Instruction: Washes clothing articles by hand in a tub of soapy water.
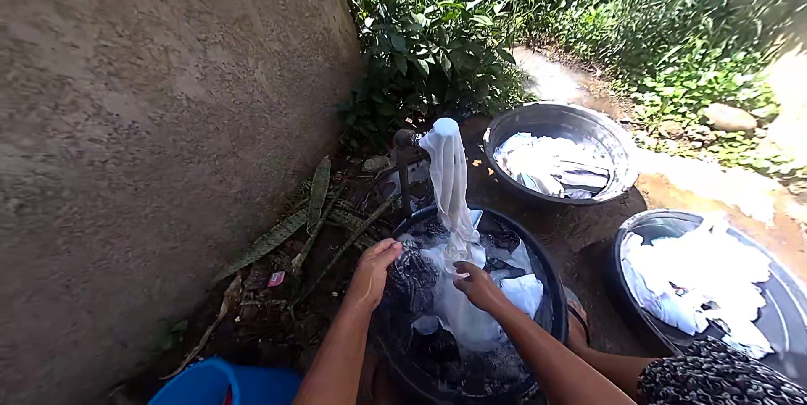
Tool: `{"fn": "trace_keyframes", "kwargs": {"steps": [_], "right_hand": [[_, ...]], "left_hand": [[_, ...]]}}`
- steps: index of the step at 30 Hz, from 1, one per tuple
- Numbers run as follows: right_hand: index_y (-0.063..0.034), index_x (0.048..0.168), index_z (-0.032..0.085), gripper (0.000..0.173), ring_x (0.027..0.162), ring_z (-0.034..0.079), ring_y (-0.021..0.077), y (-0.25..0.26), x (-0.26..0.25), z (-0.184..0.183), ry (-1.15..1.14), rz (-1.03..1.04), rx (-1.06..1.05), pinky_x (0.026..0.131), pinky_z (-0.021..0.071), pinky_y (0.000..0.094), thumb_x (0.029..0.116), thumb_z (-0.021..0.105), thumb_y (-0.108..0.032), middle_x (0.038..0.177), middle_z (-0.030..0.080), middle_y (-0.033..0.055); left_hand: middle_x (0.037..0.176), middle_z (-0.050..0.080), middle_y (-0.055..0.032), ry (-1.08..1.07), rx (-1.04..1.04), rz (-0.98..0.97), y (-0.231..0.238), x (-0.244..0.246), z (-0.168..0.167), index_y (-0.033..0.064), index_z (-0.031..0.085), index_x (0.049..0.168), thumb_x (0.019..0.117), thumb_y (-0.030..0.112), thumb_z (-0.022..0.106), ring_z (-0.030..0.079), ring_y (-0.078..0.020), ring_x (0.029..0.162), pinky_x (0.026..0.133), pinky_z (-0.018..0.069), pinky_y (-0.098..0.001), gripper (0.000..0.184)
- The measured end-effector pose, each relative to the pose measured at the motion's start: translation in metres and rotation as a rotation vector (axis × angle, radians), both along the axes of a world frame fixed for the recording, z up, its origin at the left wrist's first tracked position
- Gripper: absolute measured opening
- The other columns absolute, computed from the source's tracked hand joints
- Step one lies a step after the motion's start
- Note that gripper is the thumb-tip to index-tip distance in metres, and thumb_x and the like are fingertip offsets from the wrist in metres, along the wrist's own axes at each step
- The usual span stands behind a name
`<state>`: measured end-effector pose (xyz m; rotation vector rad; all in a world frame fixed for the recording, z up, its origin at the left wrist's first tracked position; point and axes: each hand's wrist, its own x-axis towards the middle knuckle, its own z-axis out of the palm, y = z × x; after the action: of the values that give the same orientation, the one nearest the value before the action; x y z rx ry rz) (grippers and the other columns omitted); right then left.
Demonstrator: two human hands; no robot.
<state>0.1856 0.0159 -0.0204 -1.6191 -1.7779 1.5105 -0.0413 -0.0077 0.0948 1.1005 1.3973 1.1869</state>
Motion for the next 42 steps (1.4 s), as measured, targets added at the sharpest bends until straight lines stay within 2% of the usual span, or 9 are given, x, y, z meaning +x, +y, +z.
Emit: {"fn": "trace_keyframes", "kwargs": {"steps": [4, 8, 12, 19, 26, 30, 33, 39, 42], "right_hand": [[-0.0077, 0.16, 0.032, 0.079, 0.14, 0.047, 0.0349, 0.005, -0.017, 0.017, 0.295, 0.007, 0.02, 0.113, 0.0434, 0.0476, 0.0939, 0.073, -0.024, 0.161, 0.035, 0.0235], [-0.0053, 0.098, 0.059, 0.008, 0.083, 0.064, 0.0082, 0.01, 0.001, 0.056, 0.717, -0.032, 0.002, 0.079, 0.0551, 0.0289, 0.0916, 0.064, -0.008, 0.09, 0.065, 0.0021], [-0.0158, 0.07, 0.058, 0.015, 0.067, 0.065, 0.0065, 0.022, 0.06, 0.091, 0.872, -0.151, -0.049, 0.063, 0.0555, 0.0267, 0.0787, 0.062, -0.005, 0.072, 0.068, -0.0016], [-0.0114, 0.08, 0.055, 0.019, 0.066, 0.056, 0.0067, 0.057, 0.106, 0.073, 0.328, -0.141, 0.076, 0.064, 0.0487, 0.0263, 0.0991, 0.055, -0.011, 0.072, 0.057, -0.0024], [0.0047, 0.138, 0.056, 0.043, 0.135, 0.051, 0.042, 0.028, 0.052, -0.058, -0.303, 0.121, -0.142, 0.114, 0.0384, 0.0556, 0.1105, 0.045, -0.027, 0.142, 0.053, 0.0306], [0.0063, 0.141, 0.054, 0.044, 0.138, 0.049, 0.0427, 0.001, 0.022, -0.108, -0.42, 0.007, -0.25, 0.115, 0.0388, 0.0551, 0.1076, 0.049, -0.022, 0.146, 0.05, 0.0313], [0.0066, 0.145, 0.049, 0.05, 0.143, 0.043, 0.042, 0.004, 0.012, -0.111, -0.531, 0.172, -0.385, 0.119, 0.033, 0.0586, 0.1067, 0.051, -0.026, 0.15, 0.047, 0.0297], [-0.0113, 0.089, 0.065, 0.007, 0.074, 0.064, 0.0069, 0.033, 0.056, 0.007, 0.43, -0.21, -0.244, 0.069, 0.0553, 0.028, 0.0922, 0.059, -0.014, 0.081, 0.067, -0.0023], [-0.007, 0.115, 0.06, 0.028, 0.08, 0.071, 0.0137, 0.032, 0.047, 0.029, 0.712, -0.643, -0.301, 0.071, 0.061, 0.0345, 0.1072, 0.041, -0.026, 0.089, 0.072, 0.0043]], "left_hand": [[0.083, 0.07, 0.0035, -0.284, 0.204, -0.022, -0.015, 0.008, 0.07, 0.0096, 0.068, 0.092, 0.1018, 0.006, 0.038, 0.068, -0.0048, 0.081, 0.08, 0.0582, -0.0254, 0.031], [0.09, 0.073, 0.0007, -0.437, 0.345, -0.07, -0.014, -0.006, 0.097, 0.0147, 0.07, 0.096, 0.1048, 0.015, 0.035, 0.07, -0.0085, 0.088, 0.085, 0.0595, -0.03, 0.035], [0.089, 0.072, 0.0003, -0.405, 0.264, 0.046, -0.002, -0.02, 0.083, 0.012, 0.065, 0.103, 0.1104, 0.018, 0.03, 0.071, -0.0088, 0.086, 0.082, 0.0607, -0.0299, 0.036], [0.116, 0.064, -0.0236, 0.362, -0.226, 0.03, 0.039, -0.002, -0.059, -0.0069, 0.06, 0.123, 0.1118, 0.022, 0.039, 0.061, -0.0289, 0.109, 0.098, 0.0476, -0.0472, 0.037], [0.167, 0.011, -0.0305, 0.418, -0.409, -0.174, 0.01, 0.059, -0.217, 0.0114, 0.006, 0.166, 0.0843, 0.039, 0.083, 0.026, -0.0474, 0.151, 0.12, 0.0302, -0.0583, 0.115], [0.168, 0.009, -0.029, 0.668, -0.346, -0.171, -0.003, 0.072, -0.251, 0.006, 0.02, 0.163, 0.08, 0.037, 0.084, 0.009, -0.0463, 0.156, 0.126, 0.0121, -0.0576, 0.11], [0.164, 0.029, -0.0252, 0.875, -0.62, -0.319, -0.007, 0.073, -0.25, 0.0098, 0.037, 0.159, 0.0968, 0.029, 0.067, 0.025, -0.0427, 0.153, 0.122, 0.0242, -0.0582, 0.071], [0.153, 0.042, -0.0304, 0.64, -0.638, -0.185, -0.009, 0.059, -0.223, -0.0088, 0.046, 0.147, 0.098, 0.009, 0.061, 0.039, -0.0427, 0.145, 0.12, 0.0313, -0.0538, 0.054], [0.153, 0.044, -0.0254, 0.006, -0.213, 0.274, -0.007, 0.067, -0.192, -0.0095, 0.049, 0.143, 0.0957, 0.0, 0.047, 0.046, -0.0296, 0.139, 0.113, 0.0392, -0.0412, 0.048]]}}
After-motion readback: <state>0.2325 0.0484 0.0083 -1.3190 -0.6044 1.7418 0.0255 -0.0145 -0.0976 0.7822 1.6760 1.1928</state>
